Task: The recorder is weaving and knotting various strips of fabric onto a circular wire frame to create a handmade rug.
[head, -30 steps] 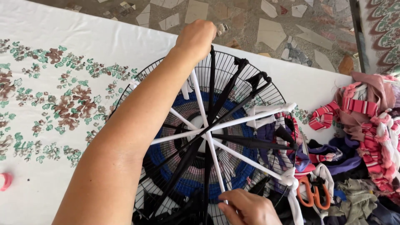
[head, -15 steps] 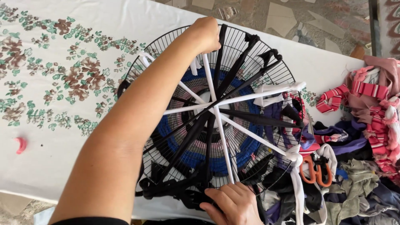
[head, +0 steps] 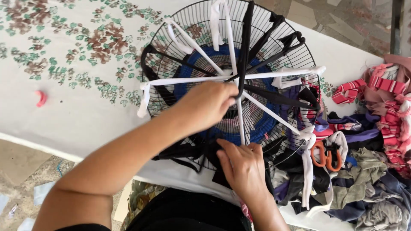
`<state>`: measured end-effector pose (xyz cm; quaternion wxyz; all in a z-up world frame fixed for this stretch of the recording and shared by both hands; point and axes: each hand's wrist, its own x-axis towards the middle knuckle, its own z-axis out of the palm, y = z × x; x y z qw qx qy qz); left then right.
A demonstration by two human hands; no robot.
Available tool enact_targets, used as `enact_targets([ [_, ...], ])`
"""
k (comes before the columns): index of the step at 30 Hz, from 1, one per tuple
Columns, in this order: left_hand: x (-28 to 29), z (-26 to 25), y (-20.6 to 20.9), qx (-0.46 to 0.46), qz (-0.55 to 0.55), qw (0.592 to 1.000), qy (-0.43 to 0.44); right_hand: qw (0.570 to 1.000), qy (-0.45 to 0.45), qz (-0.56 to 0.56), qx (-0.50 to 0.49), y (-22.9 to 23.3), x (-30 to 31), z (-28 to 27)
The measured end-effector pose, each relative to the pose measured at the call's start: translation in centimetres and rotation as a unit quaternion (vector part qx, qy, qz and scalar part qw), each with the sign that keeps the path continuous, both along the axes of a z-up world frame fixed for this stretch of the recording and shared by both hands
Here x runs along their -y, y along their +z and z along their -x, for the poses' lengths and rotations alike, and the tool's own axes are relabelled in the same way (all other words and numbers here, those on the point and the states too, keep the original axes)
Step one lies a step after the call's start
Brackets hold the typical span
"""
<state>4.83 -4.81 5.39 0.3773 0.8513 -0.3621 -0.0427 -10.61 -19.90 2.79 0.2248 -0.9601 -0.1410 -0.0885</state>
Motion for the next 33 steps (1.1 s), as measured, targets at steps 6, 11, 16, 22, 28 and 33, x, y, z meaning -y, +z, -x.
enact_targets([
  [6, -3.0, 7.3, 0.4, -0.054, 0.053, 0.996, 0.056, 0.997, -0.06, 0.024, -0.03, 0.4, -1.3, -0.2],
  [11, -4.6, 9.5, -0.3, -0.097, 0.076, 0.99, 0.071, 0.997, -0.054, 0.048, 0.023, 1.7, -3.1, 0.2],
  [16, -4.9, 10.8, -1.0, -0.111, 0.012, 0.993, -0.027, 0.999, -0.019, 0.038, -0.002, -2.7, -3.0, 0.8],
  [22, -7.8, 12.1, 1.5, -0.118, 0.034, 0.977, -0.172, 0.999, -0.025, -0.036, -0.022, -1.7, -3.4, 0.4],
  [28, -9.5, 12.1, 4.2, -0.224, -0.021, 0.94, -0.258, 0.911, -0.09, -0.375, -0.148, -2.7, -1.4, 0.0],
  [33, -8.7, 12.7, 2.1, -0.234, -0.017, 0.927, -0.294, 0.634, -0.052, -0.724, -0.265, -1.1, 1.1, -0.2],
])
